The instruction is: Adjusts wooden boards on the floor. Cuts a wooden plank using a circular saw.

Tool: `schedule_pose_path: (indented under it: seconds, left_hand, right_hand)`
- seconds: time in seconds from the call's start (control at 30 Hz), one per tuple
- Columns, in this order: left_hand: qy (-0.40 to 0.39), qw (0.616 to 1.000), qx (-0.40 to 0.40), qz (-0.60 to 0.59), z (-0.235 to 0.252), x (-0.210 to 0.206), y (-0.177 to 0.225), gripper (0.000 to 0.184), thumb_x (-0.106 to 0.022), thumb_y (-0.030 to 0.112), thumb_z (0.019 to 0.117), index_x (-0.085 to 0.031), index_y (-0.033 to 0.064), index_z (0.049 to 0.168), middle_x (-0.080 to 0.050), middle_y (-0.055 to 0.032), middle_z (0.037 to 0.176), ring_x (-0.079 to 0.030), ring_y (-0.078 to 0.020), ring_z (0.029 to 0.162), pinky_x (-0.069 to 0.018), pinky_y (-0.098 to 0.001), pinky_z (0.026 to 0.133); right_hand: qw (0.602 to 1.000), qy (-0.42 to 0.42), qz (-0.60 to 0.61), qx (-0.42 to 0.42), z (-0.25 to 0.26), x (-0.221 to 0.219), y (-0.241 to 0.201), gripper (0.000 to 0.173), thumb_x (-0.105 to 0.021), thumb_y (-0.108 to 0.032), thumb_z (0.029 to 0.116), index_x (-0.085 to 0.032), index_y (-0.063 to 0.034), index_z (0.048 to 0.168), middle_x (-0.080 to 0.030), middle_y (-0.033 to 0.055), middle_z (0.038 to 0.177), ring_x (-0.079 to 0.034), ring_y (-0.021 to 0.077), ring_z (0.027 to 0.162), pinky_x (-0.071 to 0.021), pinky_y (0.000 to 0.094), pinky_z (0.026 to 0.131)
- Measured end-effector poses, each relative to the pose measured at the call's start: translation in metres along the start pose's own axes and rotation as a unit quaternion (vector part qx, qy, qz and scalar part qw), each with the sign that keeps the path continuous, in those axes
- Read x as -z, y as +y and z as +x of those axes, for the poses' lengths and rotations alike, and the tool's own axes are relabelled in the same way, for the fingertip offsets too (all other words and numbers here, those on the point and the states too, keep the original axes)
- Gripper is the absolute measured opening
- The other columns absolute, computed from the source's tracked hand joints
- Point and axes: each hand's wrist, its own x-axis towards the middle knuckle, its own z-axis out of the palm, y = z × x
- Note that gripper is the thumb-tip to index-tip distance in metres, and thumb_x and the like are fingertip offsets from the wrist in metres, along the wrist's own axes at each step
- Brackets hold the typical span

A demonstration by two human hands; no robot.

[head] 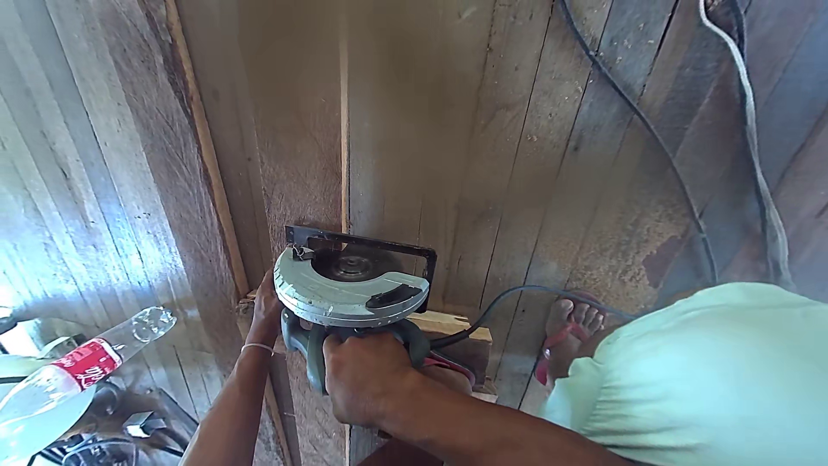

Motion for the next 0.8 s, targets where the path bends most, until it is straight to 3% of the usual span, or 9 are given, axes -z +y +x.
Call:
schedule_pose_path:
  seconds: [0.1, 0.3, 0.43, 0.8]
  left_hand:
    - [-0.002, 1.0, -0.009, 0.006, 0.002, 0.001, -0.002, 0.052, -0.057, 0.019, 0.0927, -0.052, -0.0038, 0.14, -0.063, -0.0143, 0.13, -0.059, -0.0024, 0.115, -0.0452, -0.0218, 0.102]
    - [0.001, 1.0, 0.0, -0.012, 0.002, 0.002, 0.0, 0.053, -0.058, 0.017, 0.0918, -0.052, -0.0076, 0.138, -0.063, -0.0144, 0.127, -0.057, 0.0011, 0.111, -0.0441, -0.0176, 0.099]
    - [0.003, 1.0, 0.005, -0.028, 0.003, 0.003, -0.001, 0.045, -0.059, 0.016, 0.0915, -0.055, -0.0058, 0.131, -0.065, -0.0074, 0.115, -0.058, 0.0057, 0.101, -0.0463, -0.0147, 0.092]
    - [-0.004, 0.999, 0.002, -0.038, 0.004, 0.006, -0.002, 0.047, -0.057, 0.016, 0.0921, -0.054, -0.0053, 0.134, -0.065, -0.0067, 0.118, -0.058, 0.0077, 0.103, -0.0454, -0.0126, 0.093]
  right_hand:
    - [1.0, -0.002, 0.001, -0.004, 0.001, 0.001, -0.002, 0.044, -0.065, -0.018, 0.0903, -0.052, -0.0056, 0.131, -0.069, 0.0179, 0.103, -0.07, 0.0397, 0.097, -0.0551, 0.0607, 0.07]
    - [1.0, -0.004, -0.006, -0.008, 0.004, 0.001, -0.005, 0.046, -0.065, -0.02, 0.0904, -0.052, -0.0059, 0.132, -0.069, 0.0184, 0.104, -0.07, 0.0403, 0.098, -0.0549, 0.0618, 0.072]
    - [1.0, -0.006, -0.008, -0.011, 0.005, 0.002, -0.007, 0.045, -0.065, -0.021, 0.0908, -0.052, -0.0056, 0.132, -0.069, 0.0187, 0.105, -0.069, 0.0404, 0.099, -0.0549, 0.0617, 0.073]
    - [1.0, -0.013, -0.014, -0.01, 0.008, 0.004, -0.011, 0.047, -0.066, -0.021, 0.0897, -0.052, -0.006, 0.132, -0.069, 0.0184, 0.107, -0.069, 0.0401, 0.1, -0.0549, 0.062, 0.073]
